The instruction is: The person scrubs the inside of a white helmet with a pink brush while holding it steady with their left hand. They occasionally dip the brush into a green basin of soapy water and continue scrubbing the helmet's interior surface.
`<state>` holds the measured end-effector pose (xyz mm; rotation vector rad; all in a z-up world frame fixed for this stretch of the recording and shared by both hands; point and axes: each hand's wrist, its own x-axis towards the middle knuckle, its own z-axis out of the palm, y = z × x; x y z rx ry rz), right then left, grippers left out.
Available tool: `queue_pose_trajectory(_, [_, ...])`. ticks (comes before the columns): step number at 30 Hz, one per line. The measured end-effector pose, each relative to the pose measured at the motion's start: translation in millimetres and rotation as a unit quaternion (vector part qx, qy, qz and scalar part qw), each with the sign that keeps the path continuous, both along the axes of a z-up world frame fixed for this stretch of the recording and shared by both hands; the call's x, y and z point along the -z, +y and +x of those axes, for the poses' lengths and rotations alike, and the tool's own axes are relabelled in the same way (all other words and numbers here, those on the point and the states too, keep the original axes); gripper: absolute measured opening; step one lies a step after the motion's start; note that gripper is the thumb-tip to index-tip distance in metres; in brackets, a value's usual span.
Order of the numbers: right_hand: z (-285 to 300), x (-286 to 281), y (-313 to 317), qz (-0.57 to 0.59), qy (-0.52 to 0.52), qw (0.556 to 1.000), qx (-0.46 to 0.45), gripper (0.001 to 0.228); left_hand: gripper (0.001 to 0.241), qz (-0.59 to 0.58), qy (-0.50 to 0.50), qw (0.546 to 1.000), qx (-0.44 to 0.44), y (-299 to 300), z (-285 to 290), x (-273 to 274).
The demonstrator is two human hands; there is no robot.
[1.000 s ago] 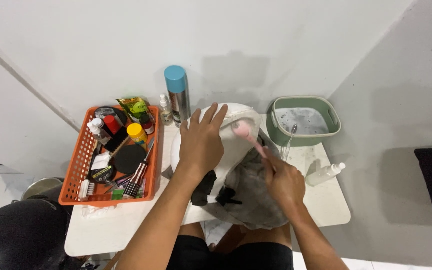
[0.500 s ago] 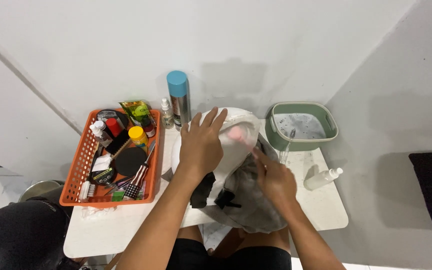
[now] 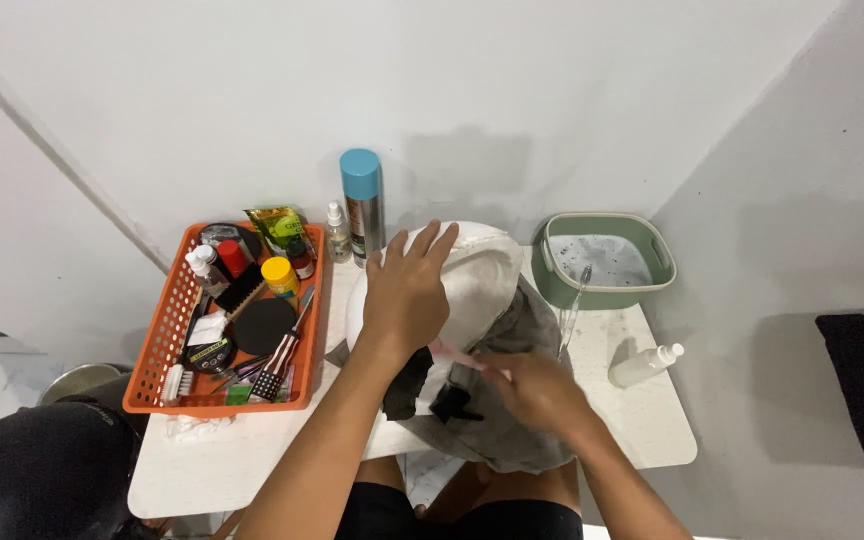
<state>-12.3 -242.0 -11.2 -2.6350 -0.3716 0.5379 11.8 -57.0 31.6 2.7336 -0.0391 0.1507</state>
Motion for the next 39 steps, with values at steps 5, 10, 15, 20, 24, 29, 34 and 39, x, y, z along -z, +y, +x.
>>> queue_pose_trajectory(5, [-10, -25, -4, -0.038, -0.062, 0.992, 0.107, 0.041, 0.073, -0.005, -0.012, 1.0, -0.005, 2, -6, -3])
queue_pose_trajectory(10, [-8, -16, -3, 0.074, 0.032, 0.997, -0.005, 0.04, 0.075, -0.003, -0.003, 1.0, -0.004, 0, -3, -6])
queue_pose_trajectory(15, [-16, -20, -4, 0.058, 0.0, 0.998, 0.023, 0.038, 0.072, -0.007, -0.005, 1.0, -0.006, 1, -8, -8])
queue_pose_trajectory(20, [-19, -24, 3, 0.119, 0.063, 0.991, -0.009, 0.038, 0.076, -0.011, -0.051, 0.999, 0.01, 1, 2, 11])
queue_pose_trajectory(24, [11, 29, -27, 0.029, -0.135, 0.987, 0.078, 0.035, 0.07, -0.033, -0.055, 0.998, 0.004, 2, -11, -3])
queue_pose_trajectory(29, [-17, 21, -7, 0.124, 0.028, 0.992, 0.005, 0.034, 0.071, -0.035, -0.047, 0.998, 0.004, 3, -11, -3])
queue_pose_trajectory(34, [-11, 12, -8, 0.138, -0.046, 0.987, 0.064, 0.043, 0.071, -0.045, -0.067, 0.997, 0.007, 5, -12, 5])
queue_pose_trajectory(39, [-30, 17, 2, 0.208, 0.082, 0.975, 0.014, 0.041, 0.072, -0.046, -0.059, 0.997, 0.005, 6, -9, 1])
